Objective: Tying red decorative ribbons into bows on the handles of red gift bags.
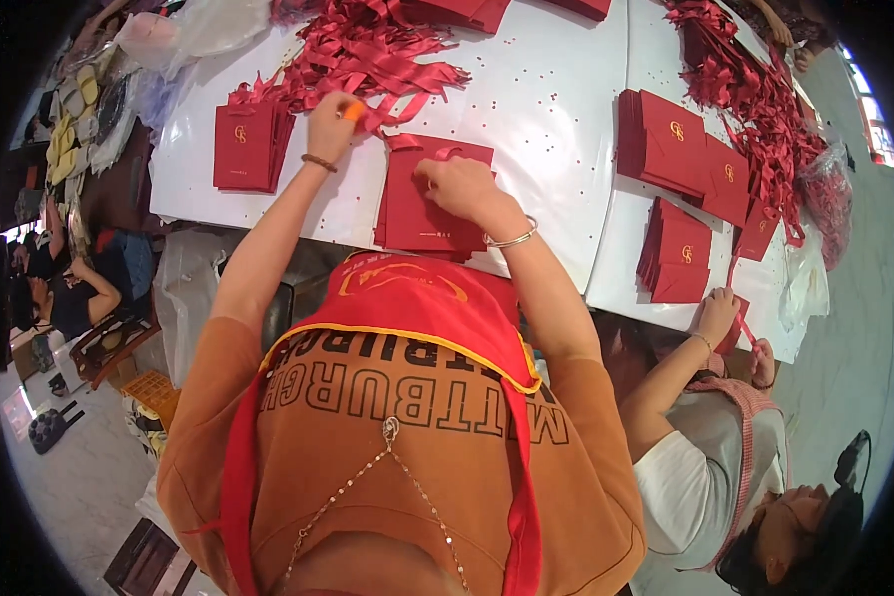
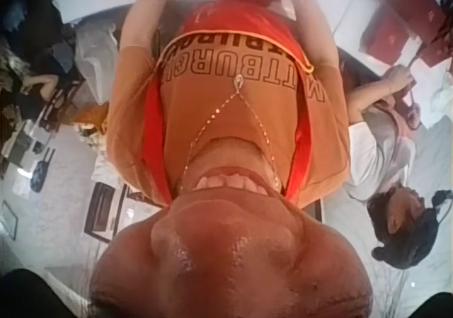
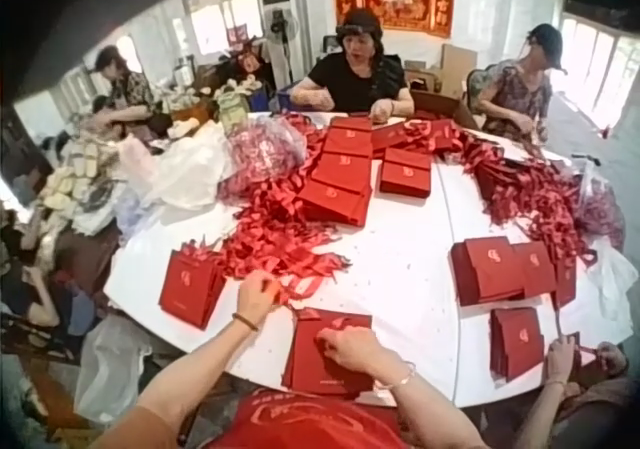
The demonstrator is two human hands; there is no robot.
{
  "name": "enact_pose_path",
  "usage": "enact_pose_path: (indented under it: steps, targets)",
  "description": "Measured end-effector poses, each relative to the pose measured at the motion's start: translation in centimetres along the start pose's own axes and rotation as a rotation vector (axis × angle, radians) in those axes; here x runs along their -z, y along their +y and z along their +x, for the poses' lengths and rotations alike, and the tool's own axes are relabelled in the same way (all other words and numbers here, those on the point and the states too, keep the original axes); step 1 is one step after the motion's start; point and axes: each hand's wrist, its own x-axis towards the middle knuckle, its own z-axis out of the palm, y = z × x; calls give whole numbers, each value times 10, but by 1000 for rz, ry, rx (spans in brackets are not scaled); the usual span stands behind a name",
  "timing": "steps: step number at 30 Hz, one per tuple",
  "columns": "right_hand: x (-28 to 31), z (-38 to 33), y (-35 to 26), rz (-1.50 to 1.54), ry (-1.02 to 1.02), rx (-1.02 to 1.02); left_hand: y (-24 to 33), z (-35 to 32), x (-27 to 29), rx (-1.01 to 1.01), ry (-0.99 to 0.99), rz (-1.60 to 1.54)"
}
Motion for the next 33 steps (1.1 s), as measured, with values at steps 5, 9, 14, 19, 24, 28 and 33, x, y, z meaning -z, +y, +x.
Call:
enact_pose_path:
  steps: [5,9,14,19,24,28,33]
  targets:
    - [5,-1,11,27,122,-89,39,3,47,244,10,-765]
    - [0,8,20,352,200,-40,27,-4,52,387,-208,-870]
    - [3,18,16,1170,525,3,42,-28,47,510,-410,-838]
    - [-12,19,18,534,413,-47,52,-60,27,499,-479,-769]
    - [-16,14,14,235,473,65,59,-74,11,347,-469,-585]
    - [-9,11,11,253,392,-22,69,-81,5,380,-523,-545]
    - [2,10,15,502,301,-266,70,-91,5,-4,-451,-209]
